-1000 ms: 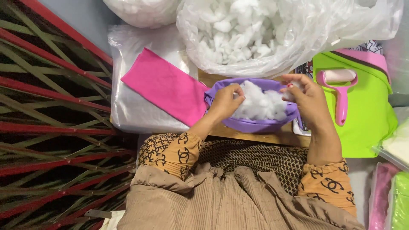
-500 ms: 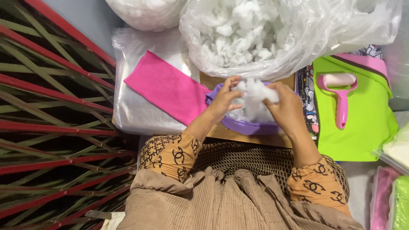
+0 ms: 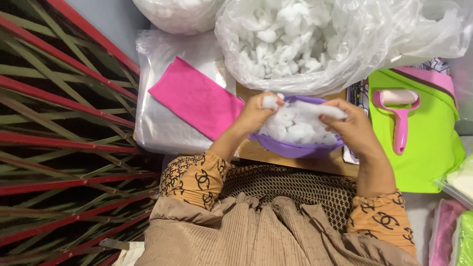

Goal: Stuffing a purple fabric pouch with white fiber material from a large bag.

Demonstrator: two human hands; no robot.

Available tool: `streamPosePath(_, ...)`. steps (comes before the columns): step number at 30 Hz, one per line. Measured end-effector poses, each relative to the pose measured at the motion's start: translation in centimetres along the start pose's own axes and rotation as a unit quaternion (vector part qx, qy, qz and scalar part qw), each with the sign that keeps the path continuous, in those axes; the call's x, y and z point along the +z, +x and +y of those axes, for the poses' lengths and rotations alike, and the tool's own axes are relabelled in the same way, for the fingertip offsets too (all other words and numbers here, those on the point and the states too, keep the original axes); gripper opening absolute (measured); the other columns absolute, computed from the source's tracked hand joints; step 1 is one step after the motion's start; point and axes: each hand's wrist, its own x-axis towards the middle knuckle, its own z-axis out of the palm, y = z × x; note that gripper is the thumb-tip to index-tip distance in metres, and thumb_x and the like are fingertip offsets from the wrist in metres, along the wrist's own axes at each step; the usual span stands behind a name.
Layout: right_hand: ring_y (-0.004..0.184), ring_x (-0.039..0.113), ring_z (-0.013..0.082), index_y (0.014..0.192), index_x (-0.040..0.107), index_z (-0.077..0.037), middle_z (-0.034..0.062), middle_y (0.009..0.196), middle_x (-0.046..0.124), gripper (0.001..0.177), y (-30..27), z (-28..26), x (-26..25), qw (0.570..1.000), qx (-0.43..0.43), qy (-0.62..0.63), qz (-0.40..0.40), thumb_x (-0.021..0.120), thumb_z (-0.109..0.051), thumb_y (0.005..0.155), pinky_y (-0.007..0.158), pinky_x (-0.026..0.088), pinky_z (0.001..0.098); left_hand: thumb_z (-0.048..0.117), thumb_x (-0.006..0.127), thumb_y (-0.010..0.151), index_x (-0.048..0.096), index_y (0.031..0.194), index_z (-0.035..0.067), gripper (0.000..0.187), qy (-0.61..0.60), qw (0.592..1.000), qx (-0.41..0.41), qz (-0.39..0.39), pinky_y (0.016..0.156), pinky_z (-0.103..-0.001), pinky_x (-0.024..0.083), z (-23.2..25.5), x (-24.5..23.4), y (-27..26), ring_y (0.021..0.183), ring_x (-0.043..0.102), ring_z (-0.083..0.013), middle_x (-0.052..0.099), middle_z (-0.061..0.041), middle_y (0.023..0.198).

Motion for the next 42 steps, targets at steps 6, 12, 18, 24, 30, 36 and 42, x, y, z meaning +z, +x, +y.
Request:
streamPosePath(6, 0.116, 0.062, 0.0286, 0.113, 0.074, -0.014, 0.0114, 0.127, 0.065, 0.035, 0.9, -0.1, -0.6, 0.977, -0.185, -0.104, -0.004, 0.078, 0.002, 0.083, 0.100, 0.046, 0.0397, -0.005, 0.061, 0.076, 0.070, 0.117, 0.022, 0.050, 0.270, 0.961, 0.048, -0.021, 0.100, -0.048, 0.054, 0.3, -1.7, -0.1, 0.120, 0.063, -0.0453, 0.060, -0.022, 0.125)
streamPosePath(12, 0.121, 0.063, 0.0411, 0.122, 0.073, -0.023, 0.0140, 0.138, 0.061, 0.057, 2.3, 3.9, 1.9, 0.883, -0.185, -0.424, -0.076, 0.065, 0.012, 0.078, 0.103, 0.051, 0.0510, -0.007, 0.067, 0.081, 0.060, 0.137, 0.027, 0.066, 0.422, 0.901, 0.024, -0.094, 0.107, -0.058, 0.050, 0.4, 1.0, -1.0, 0.132, 0.053, -0.0528, 0.036, -0.029, 0.153)
streamPosePath(18, 0.120, 0.066, 0.0315, 0.131, 0.067, -0.025, 0.0065, 0.124, 0.071, 0.042, 0.6, 2.0, -0.3, 0.921, -0.164, -0.353, 0.030, 0.074, -0.011, 0.092, 0.100, 0.051, 0.0471, -0.007, 0.052, 0.085, 0.031, 0.155, 0.023, 0.079, 0.382, 0.918, 0.059, -0.091, 0.105, -0.058, 0.050, -0.3, 0.3, -0.6, 0.123, 0.060, -0.0516, 0.056, -0.031, 0.135)
streamPosePath(24, 0.126, 0.062, 0.0376, 0.118, 0.072, -0.020, 0.0126, 0.131, 0.068, 0.049, 1.7, 3.6, 2.1, 0.899, -0.226, -0.368, -0.070, 0.063, 0.013, 0.082, 0.105, 0.049, 0.0499, -0.005, 0.052, 0.082, 0.040, 0.143, 0.010, 0.065, 0.241, 0.969, 0.025, -0.055, 0.113, -0.058, 0.042, -0.6, 0.8, -0.2, 0.132, 0.053, -0.0503, 0.058, -0.033, 0.135)
streamPosePath(30, 0.112, 0.070, 0.0299, 0.118, 0.075, -0.026, 0.0037, 0.113, 0.072, 0.037, 1.3, 1.3, 0.4, 0.924, -0.163, -0.344, 0.001, 0.066, -0.001, 0.093, 0.091, 0.055, 0.0430, 0.000, 0.068, 0.080, 0.065, 0.127, 0.008, 0.047, 0.096, 0.994, 0.013, -0.046, 0.101, -0.046, 0.052, -1.9, 1.1, 0.8, 0.115, 0.066, -0.0311, 0.069, -0.016, 0.115)
streamPosePath(36, 0.122, 0.060, 0.0472, 0.138, 0.063, -0.010, 0.0222, 0.135, 0.059, 0.041, 0.4, -1.6, 2.2, 0.996, -0.076, -0.049, -0.014, 0.067, -0.008, 0.098, 0.093, 0.053, 0.0522, -0.005, 0.062, 0.079, 0.066, 0.116, 0.012, 0.041, -0.018, 0.996, -0.031, -0.084, 0.096, -0.039, 0.052, -3.0, 2.9, 0.7, 0.105, 0.064, -0.0198, 0.068, -0.004, 0.105)
streamPosePath(42, 0.091, 0.068, 0.0195, 0.122, 0.074, -0.010, 0.0106, 0.103, 0.071, 0.035, 1.9, 0.7, 2.3, 0.997, -0.073, -0.018, -0.004, 0.074, 0.000, 0.088, 0.075, 0.059, 0.0305, 0.001, 0.069, 0.078, 0.069, 0.112, 0.011, 0.036, 0.026, 0.996, 0.005, -0.082, 0.090, -0.039, 0.053, -6.7, 2.9, 3.1, 0.103, 0.065, -0.0231, 0.070, -0.008, 0.103)
